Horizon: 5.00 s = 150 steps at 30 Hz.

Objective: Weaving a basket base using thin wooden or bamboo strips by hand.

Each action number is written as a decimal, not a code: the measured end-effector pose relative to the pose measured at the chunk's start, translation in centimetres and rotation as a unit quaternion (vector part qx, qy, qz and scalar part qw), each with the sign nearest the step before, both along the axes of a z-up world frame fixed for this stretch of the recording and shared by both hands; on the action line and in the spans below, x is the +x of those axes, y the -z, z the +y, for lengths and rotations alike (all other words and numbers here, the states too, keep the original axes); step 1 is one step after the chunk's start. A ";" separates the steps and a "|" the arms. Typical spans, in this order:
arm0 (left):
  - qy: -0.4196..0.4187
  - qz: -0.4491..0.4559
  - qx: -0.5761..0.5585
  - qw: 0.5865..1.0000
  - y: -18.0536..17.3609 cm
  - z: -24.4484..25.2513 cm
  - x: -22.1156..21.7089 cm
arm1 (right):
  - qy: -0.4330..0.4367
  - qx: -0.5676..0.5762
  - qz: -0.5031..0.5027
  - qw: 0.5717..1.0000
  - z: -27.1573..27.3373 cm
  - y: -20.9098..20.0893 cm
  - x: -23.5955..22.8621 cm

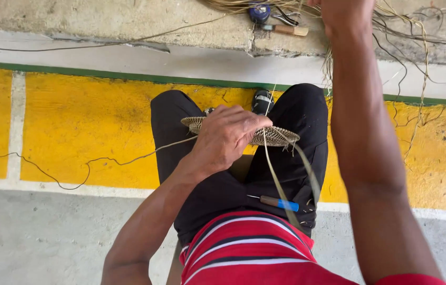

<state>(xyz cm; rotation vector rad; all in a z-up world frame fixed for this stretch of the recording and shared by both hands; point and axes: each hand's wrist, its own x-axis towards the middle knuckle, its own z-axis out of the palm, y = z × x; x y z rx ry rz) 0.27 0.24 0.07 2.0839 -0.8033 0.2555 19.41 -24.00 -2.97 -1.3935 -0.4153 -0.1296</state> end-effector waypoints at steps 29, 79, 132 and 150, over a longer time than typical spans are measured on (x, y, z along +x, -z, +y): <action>-0.065 0.141 -0.108 0.982 -0.9 -0.1 1.5 | -0.169 0.232 0.208 0.935 1.5 -1.0 -8.9; -0.087 0.040 0.006 0.995 3.2 0.7 6.0 | 0.163 -0.189 0.093 0.964 -2.1 5.4 -16.5; -0.141 0.036 0.034 0.989 -0.5 -0.2 -0.3 | -0.088 -0.428 0.164 0.884 0.0 -1.9 -29.0; -0.145 0.010 0.051 0.988 -0.8 -0.1 -2.2 | -0.043 -0.112 0.203 0.972 3.1 -0.8 -26.7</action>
